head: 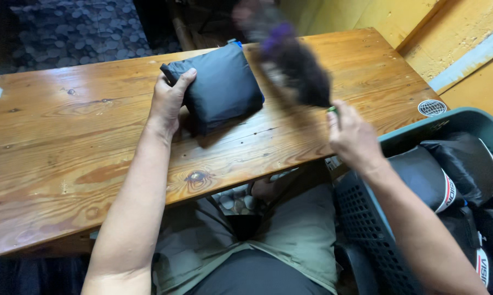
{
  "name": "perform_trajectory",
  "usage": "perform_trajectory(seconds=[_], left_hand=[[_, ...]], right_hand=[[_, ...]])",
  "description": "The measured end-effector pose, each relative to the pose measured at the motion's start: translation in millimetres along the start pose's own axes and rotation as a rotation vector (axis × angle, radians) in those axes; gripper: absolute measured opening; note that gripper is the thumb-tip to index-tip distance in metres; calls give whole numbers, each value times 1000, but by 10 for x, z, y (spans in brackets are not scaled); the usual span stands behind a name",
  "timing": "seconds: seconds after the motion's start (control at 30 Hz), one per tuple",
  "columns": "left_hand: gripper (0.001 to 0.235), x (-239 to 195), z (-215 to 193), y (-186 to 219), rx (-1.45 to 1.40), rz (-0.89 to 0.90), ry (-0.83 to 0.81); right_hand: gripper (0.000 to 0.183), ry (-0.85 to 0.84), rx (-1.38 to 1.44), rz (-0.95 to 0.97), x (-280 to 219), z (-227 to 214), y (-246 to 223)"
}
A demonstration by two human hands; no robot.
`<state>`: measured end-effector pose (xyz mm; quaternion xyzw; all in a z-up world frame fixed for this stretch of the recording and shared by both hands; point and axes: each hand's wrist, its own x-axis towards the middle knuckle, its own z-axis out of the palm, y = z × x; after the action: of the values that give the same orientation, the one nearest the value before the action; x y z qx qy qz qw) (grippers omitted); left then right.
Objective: The person dusts a small black bag with a feather duster and places it in a basket. Then, they pick up a large black garment, dust it, and fold it into a compact roll on the table.
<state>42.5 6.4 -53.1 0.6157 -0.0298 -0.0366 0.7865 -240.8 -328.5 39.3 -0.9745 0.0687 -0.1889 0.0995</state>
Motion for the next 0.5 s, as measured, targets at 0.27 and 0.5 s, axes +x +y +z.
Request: perform_trajectory(seconds=[0.27, 0.5], left_hand=[[51, -635, 199, 601, 125, 453, -209], [61, -792, 293, 662, 157, 508, -509]], right_hand=[[45, -62, -343, 190, 782, 241, 1897], [51, -43, -430, 328, 1031, 492, 2561]])
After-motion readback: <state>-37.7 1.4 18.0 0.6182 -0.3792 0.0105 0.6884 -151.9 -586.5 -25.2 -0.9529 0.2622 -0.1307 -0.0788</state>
